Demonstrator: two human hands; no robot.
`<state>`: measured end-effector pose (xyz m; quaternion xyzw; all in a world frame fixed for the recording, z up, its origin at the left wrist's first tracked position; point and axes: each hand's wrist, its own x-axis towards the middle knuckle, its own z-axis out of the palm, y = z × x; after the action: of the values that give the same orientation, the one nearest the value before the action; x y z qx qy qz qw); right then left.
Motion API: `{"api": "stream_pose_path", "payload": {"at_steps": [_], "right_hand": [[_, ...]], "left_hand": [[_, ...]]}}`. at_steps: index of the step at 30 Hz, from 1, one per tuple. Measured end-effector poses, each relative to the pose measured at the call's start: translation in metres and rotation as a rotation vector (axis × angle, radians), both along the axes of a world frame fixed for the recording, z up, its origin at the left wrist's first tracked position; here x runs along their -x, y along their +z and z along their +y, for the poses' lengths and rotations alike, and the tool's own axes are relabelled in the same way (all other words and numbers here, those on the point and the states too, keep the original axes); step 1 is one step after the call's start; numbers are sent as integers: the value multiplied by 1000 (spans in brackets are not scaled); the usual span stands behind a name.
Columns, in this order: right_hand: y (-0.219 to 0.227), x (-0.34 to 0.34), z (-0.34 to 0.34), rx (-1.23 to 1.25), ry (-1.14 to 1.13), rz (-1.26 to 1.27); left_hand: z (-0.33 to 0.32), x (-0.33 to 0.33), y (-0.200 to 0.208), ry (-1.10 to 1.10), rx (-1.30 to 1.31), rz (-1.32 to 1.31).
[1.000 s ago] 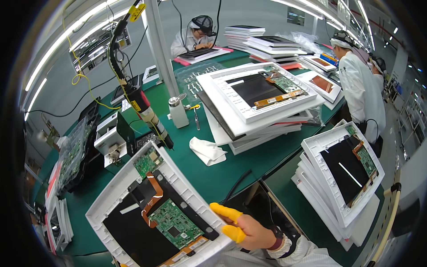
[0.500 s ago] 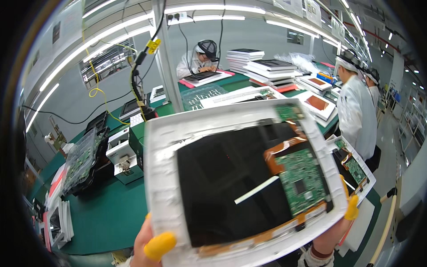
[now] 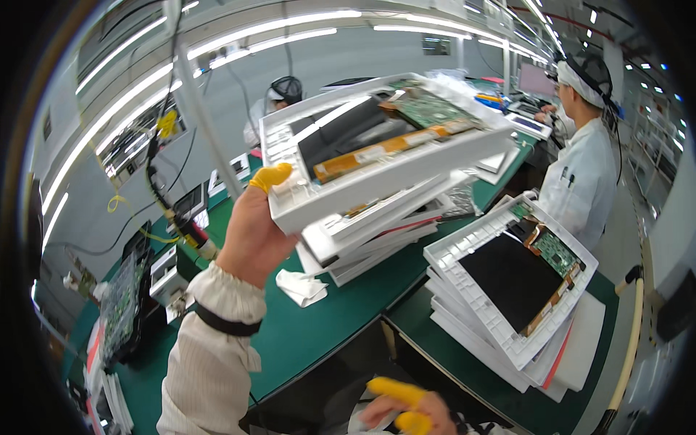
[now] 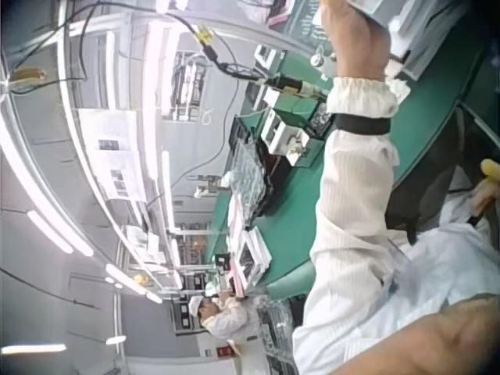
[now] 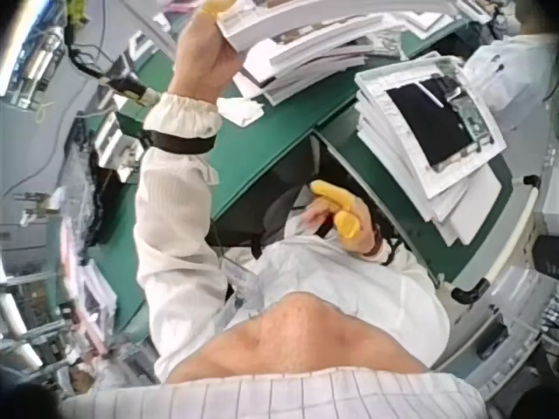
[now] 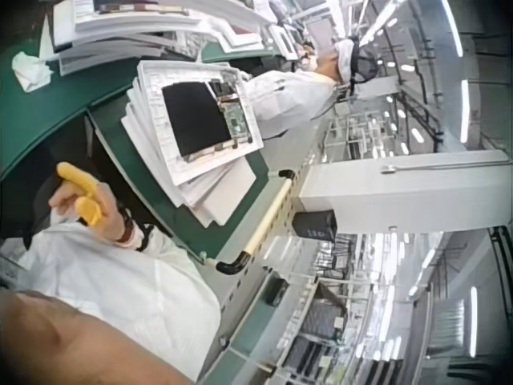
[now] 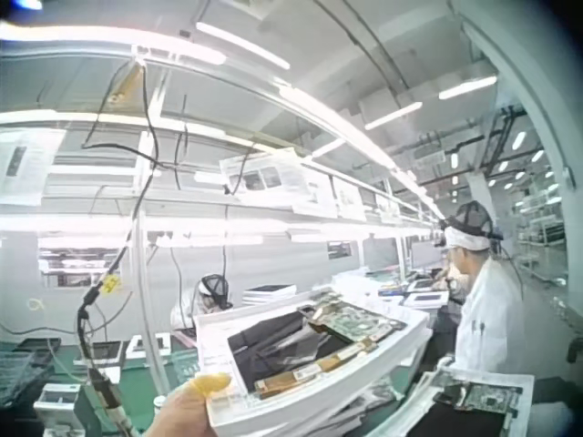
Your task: Assembling a circuit board and connecting ribbon cables into a white electronic device housing.
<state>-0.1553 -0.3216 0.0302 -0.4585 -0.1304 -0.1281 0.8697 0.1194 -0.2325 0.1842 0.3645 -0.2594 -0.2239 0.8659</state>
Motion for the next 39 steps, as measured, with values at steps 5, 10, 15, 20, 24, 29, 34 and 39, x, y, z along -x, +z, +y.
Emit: {"api": "stream_pose_path", "payload": {"at_steps": [5, 10, 15, 20, 24, 29, 34, 39], "right_hand": [[-44, -8, 3, 367, 151, 90], [-48, -13, -5, 548, 162, 194], [-50, -24, -5, 606, 114, 182], [-52, -30, -8, 631, 112, 205], [-59, -37, -4, 672, 69, 143], [-67, -37, -1, 735, 92, 105], [-67, -40, -1, 789, 94, 62], [-58, -39, 1, 825, 154, 89]], "left_hand": [[-37, -58, -26, 144, -138, 95], [-57, -91, -58, 212, -174, 135], [-55, -105, -67, 234, -198, 163], [-53, -106, -67, 193, -270, 179], [-44, -114, -71, 165, -305, 159], [-39, -118, -68, 310, -514, 54], [-31, -120, -67, 530, -946, -191], [-16, -136, -93, 763, -1095, -598]]}}
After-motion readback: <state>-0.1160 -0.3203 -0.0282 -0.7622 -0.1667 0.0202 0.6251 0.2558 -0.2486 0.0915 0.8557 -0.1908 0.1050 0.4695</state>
